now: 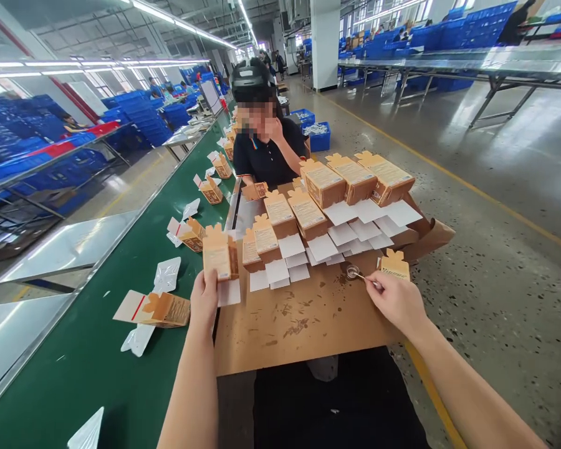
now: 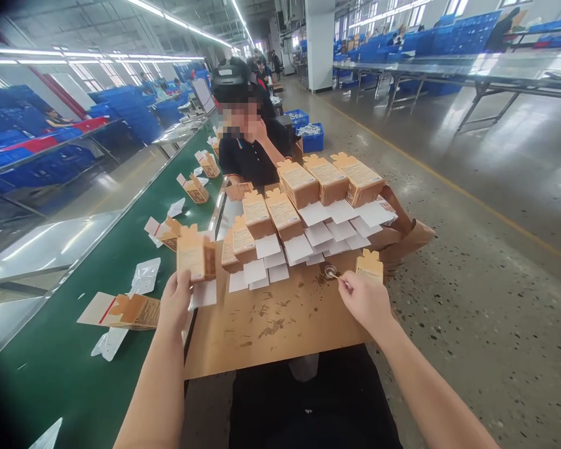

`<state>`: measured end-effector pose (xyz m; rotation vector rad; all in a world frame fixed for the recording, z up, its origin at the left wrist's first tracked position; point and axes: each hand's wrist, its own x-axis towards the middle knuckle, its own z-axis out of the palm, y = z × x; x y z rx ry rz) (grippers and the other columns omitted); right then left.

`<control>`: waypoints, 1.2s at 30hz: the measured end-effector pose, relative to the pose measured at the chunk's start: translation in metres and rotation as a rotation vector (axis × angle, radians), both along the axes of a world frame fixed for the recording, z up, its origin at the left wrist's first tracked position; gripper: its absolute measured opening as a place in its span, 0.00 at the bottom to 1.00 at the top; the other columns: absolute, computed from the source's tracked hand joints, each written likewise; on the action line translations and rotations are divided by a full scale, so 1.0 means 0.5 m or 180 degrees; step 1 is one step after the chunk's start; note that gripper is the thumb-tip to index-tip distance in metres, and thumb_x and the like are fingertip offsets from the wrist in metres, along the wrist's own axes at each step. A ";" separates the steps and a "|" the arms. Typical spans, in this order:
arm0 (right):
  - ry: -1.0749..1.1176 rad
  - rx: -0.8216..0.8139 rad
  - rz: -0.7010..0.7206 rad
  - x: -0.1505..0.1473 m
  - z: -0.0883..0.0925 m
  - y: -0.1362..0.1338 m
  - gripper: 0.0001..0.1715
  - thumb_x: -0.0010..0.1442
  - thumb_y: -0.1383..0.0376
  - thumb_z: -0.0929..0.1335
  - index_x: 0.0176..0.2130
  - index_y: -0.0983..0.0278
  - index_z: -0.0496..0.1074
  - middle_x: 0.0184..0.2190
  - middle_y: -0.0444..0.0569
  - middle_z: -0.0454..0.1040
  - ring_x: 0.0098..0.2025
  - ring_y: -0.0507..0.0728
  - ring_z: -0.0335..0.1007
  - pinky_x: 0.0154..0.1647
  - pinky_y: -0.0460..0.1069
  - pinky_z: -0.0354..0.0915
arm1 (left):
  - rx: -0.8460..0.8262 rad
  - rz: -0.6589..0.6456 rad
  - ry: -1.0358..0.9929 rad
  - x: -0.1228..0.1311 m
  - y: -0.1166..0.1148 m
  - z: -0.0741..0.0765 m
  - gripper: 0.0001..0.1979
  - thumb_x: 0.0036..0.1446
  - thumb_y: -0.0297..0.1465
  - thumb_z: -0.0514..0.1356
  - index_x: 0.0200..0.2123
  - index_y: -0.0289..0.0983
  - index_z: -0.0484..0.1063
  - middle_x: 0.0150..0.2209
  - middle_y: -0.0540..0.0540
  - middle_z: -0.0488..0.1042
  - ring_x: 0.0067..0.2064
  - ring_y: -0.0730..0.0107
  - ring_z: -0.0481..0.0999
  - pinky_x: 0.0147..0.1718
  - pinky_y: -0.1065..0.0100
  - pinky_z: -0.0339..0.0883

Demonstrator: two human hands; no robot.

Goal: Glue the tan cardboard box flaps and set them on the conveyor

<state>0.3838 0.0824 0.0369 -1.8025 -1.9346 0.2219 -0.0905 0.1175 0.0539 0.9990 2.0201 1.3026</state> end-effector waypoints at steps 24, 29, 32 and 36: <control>0.0819 0.0510 0.1690 -0.285 -0.145 -0.200 0.18 0.73 0.75 0.69 0.32 0.58 0.77 0.22 0.41 0.79 0.24 0.52 0.74 0.34 0.48 0.63 | 0.0202 -0.0291 -0.1407 0.183 -0.286 -0.165 0.46 0.34 0.47 0.92 0.53 0.41 0.78 0.51 0.36 0.90 0.56 0.38 0.92 0.61 0.41 0.86; 0.0710 0.0460 0.1709 -0.310 -0.175 -0.196 0.19 0.73 0.75 0.68 0.30 0.59 0.73 0.23 0.41 0.77 0.25 0.51 0.71 0.34 0.48 0.59 | 0.0285 -0.0262 -0.1340 0.198 -0.296 -0.166 0.47 0.38 0.49 0.90 0.58 0.42 0.77 0.53 0.36 0.89 0.57 0.39 0.92 0.63 0.41 0.85; 0.0855 0.0483 0.1586 -0.282 -0.167 -0.184 0.20 0.75 0.75 0.67 0.32 0.58 0.75 0.23 0.42 0.77 0.25 0.53 0.71 0.33 0.49 0.60 | 0.0340 -0.0287 -0.1152 0.207 -0.308 -0.167 0.47 0.43 0.49 0.89 0.61 0.42 0.76 0.58 0.34 0.88 0.61 0.39 0.90 0.65 0.41 0.83; 0.1126 0.0466 0.1314 -0.240 -0.148 -0.183 0.20 0.77 0.72 0.67 0.34 0.57 0.79 0.22 0.42 0.76 0.24 0.54 0.71 0.31 0.49 0.65 | 0.0247 -0.0402 -0.0299 0.207 -0.326 -0.179 0.45 0.44 0.50 0.87 0.61 0.42 0.76 0.56 0.33 0.87 0.57 0.38 0.91 0.57 0.44 0.87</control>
